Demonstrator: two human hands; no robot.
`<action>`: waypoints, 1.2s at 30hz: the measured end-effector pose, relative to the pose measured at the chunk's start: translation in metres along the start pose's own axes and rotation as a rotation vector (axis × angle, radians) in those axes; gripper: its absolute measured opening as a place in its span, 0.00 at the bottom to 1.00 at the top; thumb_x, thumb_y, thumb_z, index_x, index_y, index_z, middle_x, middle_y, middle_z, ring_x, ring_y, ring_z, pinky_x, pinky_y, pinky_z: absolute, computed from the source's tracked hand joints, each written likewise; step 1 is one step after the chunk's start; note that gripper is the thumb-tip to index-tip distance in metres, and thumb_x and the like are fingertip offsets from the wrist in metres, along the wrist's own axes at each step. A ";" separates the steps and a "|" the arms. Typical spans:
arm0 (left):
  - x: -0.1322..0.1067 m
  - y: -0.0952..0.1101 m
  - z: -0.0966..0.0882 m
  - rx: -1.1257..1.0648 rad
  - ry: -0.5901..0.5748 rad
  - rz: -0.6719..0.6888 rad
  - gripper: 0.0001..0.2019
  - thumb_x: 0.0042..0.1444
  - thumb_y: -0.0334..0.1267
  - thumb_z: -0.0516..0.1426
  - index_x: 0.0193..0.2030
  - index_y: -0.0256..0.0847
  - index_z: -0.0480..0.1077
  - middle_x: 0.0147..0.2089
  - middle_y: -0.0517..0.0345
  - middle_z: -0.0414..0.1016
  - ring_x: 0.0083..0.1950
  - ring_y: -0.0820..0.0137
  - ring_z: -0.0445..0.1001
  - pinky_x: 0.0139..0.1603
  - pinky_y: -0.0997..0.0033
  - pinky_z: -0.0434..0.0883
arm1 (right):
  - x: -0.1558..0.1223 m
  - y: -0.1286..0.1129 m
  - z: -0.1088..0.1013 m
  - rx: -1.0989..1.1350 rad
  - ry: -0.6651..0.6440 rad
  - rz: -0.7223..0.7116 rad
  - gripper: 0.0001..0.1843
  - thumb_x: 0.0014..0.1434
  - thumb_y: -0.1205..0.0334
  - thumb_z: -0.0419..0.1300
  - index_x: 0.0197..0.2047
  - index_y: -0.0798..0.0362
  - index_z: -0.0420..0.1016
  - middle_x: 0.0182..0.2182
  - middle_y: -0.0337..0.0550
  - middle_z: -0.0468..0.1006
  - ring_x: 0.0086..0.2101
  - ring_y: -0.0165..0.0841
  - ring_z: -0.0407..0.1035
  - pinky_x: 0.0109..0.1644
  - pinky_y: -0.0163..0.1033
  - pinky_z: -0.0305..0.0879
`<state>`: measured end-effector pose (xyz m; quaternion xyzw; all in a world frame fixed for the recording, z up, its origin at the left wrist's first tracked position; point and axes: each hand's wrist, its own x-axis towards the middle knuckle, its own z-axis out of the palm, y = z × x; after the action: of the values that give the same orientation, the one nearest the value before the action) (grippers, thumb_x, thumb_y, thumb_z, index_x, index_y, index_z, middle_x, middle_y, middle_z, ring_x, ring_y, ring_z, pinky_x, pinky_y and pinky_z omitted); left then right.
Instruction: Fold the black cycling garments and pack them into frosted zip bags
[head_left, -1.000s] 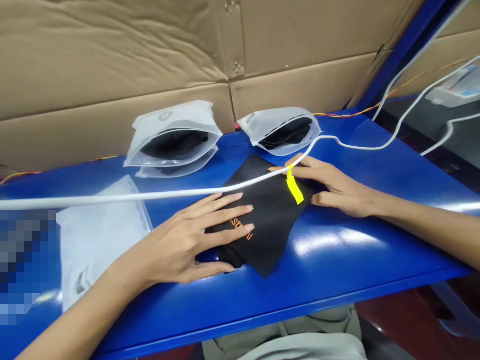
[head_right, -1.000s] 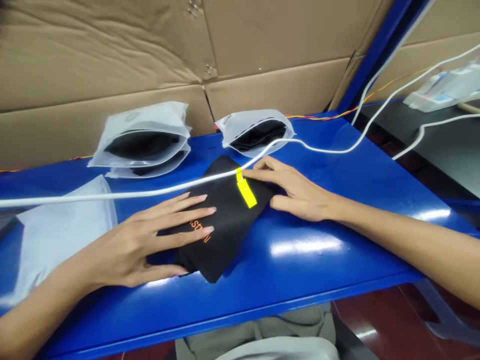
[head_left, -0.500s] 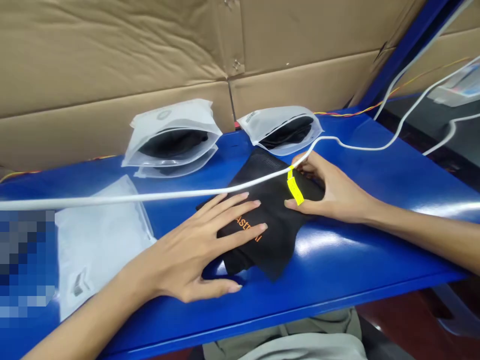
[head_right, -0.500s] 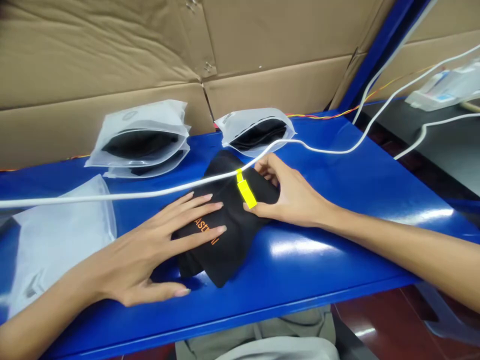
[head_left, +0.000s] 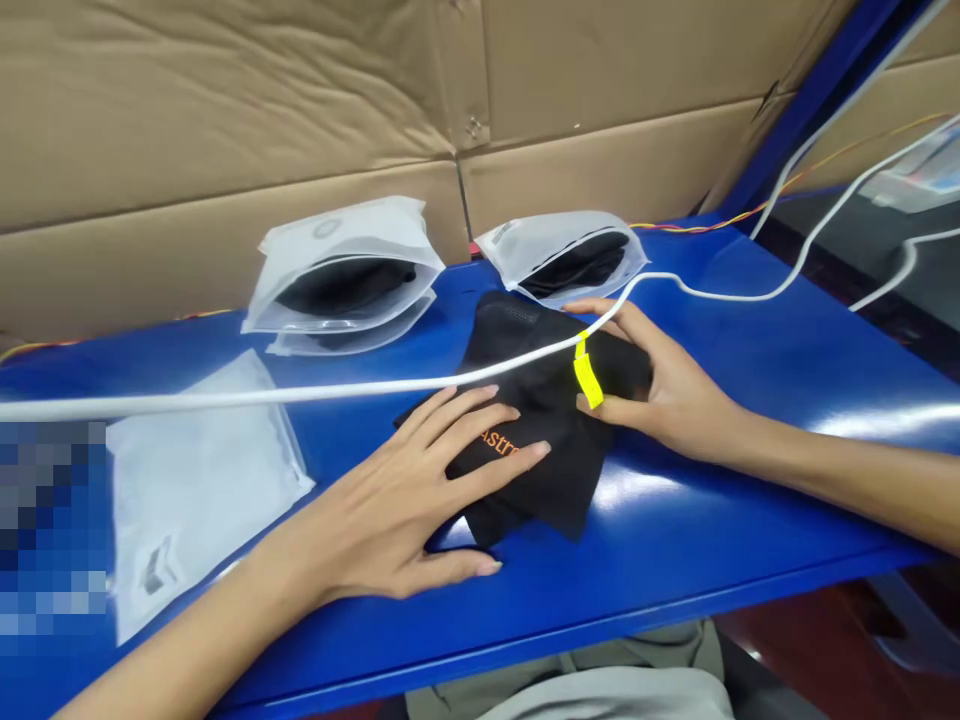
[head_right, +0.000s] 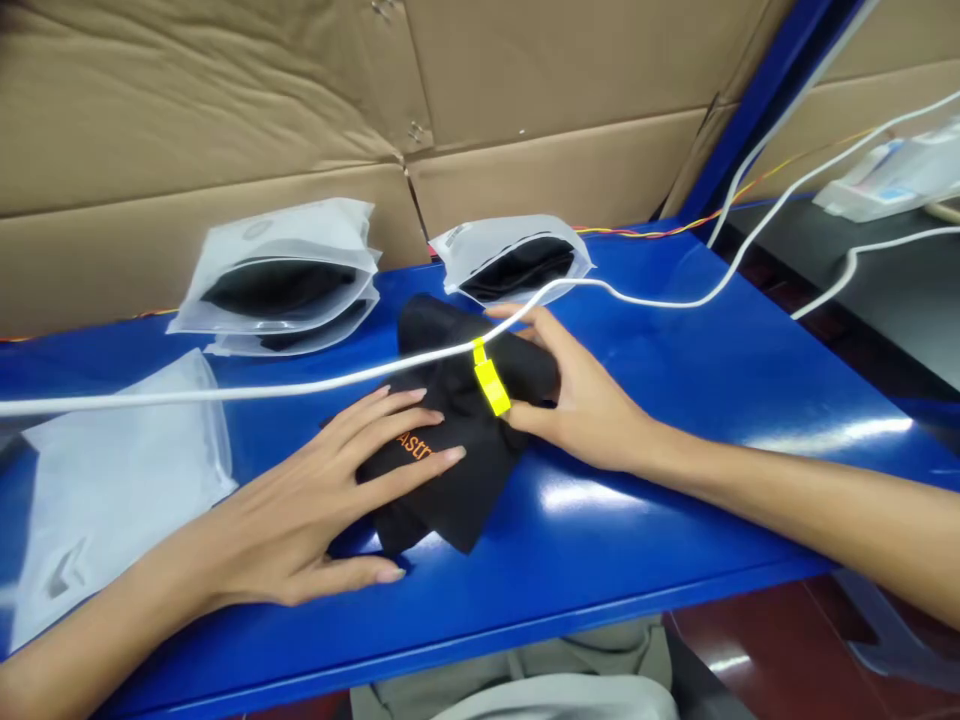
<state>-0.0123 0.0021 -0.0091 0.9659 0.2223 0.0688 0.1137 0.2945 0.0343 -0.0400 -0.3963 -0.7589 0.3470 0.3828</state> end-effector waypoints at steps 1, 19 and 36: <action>0.001 0.000 0.000 0.003 -0.006 0.008 0.40 0.69 0.60 0.58 0.82 0.52 0.52 0.81 0.41 0.55 0.82 0.39 0.50 0.79 0.30 0.54 | 0.000 0.002 0.000 0.032 -0.001 0.015 0.34 0.66 0.56 0.67 0.70 0.43 0.60 0.58 0.49 0.78 0.53 0.45 0.79 0.53 0.47 0.82; 0.003 -0.001 -0.001 0.066 -0.040 0.004 0.31 0.74 0.50 0.55 0.81 0.54 0.55 0.84 0.48 0.51 0.84 0.44 0.45 0.80 0.31 0.52 | -0.004 -0.012 0.007 -0.233 0.135 -0.077 0.32 0.61 0.59 0.70 0.64 0.45 0.63 0.56 0.49 0.79 0.57 0.49 0.77 0.59 0.53 0.79; 0.003 0.007 0.003 0.340 0.356 -0.039 0.15 0.72 0.48 0.58 0.57 0.41 0.76 0.52 0.45 0.79 0.56 0.55 0.75 0.59 0.55 0.75 | -0.005 -0.010 0.007 -0.458 -0.133 -0.534 0.30 0.64 0.68 0.58 0.69 0.52 0.63 0.56 0.59 0.72 0.56 0.49 0.70 0.53 0.52 0.78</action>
<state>-0.0062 -0.0029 -0.0103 0.9393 0.2658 0.1974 -0.0901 0.2871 0.0236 -0.0368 -0.2360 -0.9170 0.0808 0.3112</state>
